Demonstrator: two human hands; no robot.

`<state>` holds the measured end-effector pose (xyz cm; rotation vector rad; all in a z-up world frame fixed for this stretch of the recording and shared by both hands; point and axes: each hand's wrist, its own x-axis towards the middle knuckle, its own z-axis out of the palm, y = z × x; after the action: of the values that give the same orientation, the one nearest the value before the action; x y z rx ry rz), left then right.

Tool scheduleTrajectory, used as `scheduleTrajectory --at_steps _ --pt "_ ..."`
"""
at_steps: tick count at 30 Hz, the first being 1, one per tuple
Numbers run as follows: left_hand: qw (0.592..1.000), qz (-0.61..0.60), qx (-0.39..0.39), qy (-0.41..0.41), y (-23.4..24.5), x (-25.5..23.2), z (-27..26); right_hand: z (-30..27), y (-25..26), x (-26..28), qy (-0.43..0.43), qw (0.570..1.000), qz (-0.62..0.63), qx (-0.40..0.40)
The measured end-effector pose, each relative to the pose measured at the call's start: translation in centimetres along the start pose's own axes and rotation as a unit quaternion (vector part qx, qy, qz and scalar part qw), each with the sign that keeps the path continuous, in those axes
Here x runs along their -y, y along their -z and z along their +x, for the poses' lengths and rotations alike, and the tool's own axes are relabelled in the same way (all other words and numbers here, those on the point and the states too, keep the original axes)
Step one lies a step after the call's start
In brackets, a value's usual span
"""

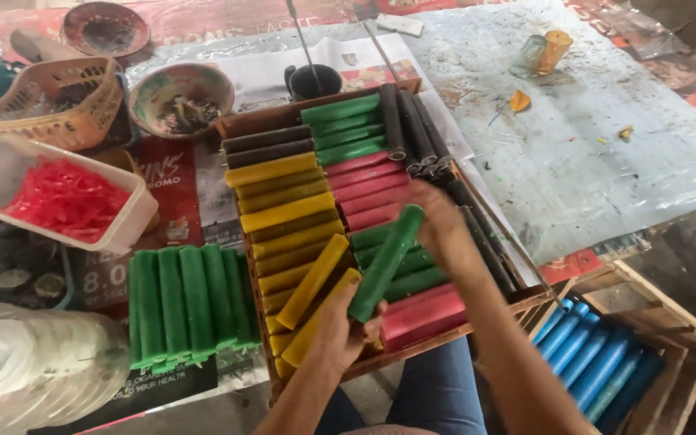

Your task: Organizing colored candles by placing them into a wooden tray according to their color.

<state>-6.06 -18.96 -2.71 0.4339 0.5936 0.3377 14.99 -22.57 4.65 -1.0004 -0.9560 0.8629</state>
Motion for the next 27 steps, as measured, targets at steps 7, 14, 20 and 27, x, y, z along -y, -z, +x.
scheduleTrajectory --at_steps 7,14,20,27 --pt "0.972 0.221 0.052 -0.059 -3.0 -0.6 -2.8 -1.5 -1.6 -2.4 -0.026 0.983 0.144 -0.109" --pt "0.964 0.251 0.010 -0.082 -3.5 0.9 -2.5 -1.6 -1.6 -1.8 -0.093 0.968 0.177 -0.152" --pt "0.996 0.078 0.044 0.014 -3.3 0.2 -2.4 -2.1 -0.2 -2.7 -0.068 0.971 0.216 -0.073" --pt "0.925 0.373 0.025 -0.065 -3.5 -0.6 -2.1 -1.5 -0.2 -2.6 -0.077 0.973 0.162 -0.148"
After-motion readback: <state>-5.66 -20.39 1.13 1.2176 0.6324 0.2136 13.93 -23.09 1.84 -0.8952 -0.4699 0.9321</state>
